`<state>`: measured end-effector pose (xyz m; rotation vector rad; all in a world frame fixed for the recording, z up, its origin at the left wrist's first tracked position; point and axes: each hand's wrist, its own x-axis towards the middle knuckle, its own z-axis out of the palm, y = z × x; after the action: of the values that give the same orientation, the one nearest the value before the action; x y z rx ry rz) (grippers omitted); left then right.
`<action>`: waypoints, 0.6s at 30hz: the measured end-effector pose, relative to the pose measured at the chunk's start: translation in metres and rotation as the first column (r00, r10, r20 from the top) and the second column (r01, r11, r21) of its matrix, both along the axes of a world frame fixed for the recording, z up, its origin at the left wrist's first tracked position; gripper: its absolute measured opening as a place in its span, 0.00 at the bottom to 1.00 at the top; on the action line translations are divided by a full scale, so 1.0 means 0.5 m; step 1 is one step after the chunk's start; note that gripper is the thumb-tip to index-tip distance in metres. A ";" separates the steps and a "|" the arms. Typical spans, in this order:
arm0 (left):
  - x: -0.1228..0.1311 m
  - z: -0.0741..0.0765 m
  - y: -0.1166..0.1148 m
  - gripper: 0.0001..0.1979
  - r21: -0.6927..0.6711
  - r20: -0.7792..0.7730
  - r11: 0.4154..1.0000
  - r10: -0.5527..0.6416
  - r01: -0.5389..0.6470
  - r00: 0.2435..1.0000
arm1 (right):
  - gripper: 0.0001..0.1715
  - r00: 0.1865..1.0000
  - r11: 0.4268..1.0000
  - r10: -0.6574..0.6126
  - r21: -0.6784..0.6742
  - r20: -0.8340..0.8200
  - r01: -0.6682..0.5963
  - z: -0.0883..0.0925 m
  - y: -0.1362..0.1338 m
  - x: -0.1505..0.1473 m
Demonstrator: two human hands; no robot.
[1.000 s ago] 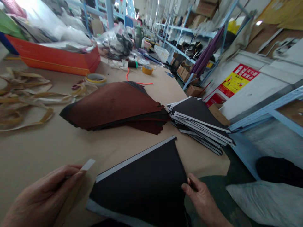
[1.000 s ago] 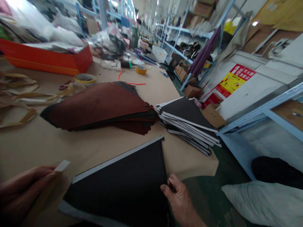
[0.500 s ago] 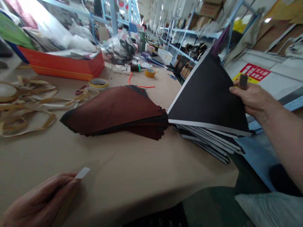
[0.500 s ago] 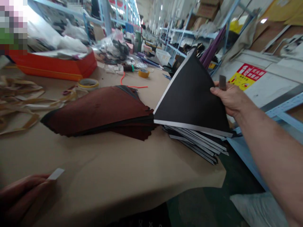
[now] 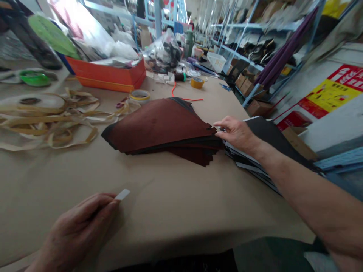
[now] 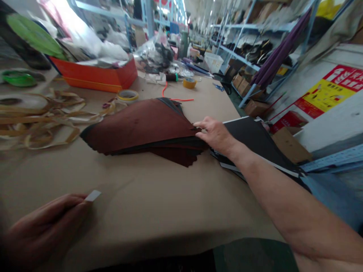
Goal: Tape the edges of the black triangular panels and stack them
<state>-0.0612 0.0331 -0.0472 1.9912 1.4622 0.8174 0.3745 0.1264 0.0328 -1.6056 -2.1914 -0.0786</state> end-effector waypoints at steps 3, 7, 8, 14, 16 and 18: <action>0.003 0.006 -0.001 0.05 0.020 0.001 1.000 -0.013 0.013 1.000 | 0.22 0.962 0.989 0.118 -0.116 0.246 -0.092 -0.022 0.034 -0.096; 0.001 -0.001 -0.002 0.06 -0.029 0.013 0.999 -0.031 0.031 0.999 | 0.15 0.932 0.982 0.137 -0.170 0.336 -0.083 -0.024 0.061 -0.112; 0.000 -0.003 -0.002 0.07 -0.035 0.017 0.999 -0.036 0.037 0.999 | 0.13 0.929 0.982 0.136 -0.172 0.344 -0.080 -0.021 0.065 -0.109; 0.000 -0.002 -0.006 0.10 -0.068 0.033 0.995 -0.068 0.070 0.997 | 0.13 0.926 0.997 0.030 -0.078 0.377 0.000 0.050 0.067 -0.140; 0.001 0.000 -0.006 0.11 -0.068 0.044 0.995 -0.074 0.077 0.996 | 0.14 0.922 0.999 -0.042 0.033 0.386 0.031 0.103 0.052 -0.162; 0.002 0.000 -0.007 0.11 -0.061 0.050 0.995 -0.074 0.077 0.996 | 0.15 0.924 0.985 -0.114 0.166 0.366 0.055 0.168 0.025 -0.172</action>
<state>-0.0602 0.0296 -0.0470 1.9543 1.3607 0.7725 0.2883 0.1389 0.1169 -1.7079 -2.3185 -0.6130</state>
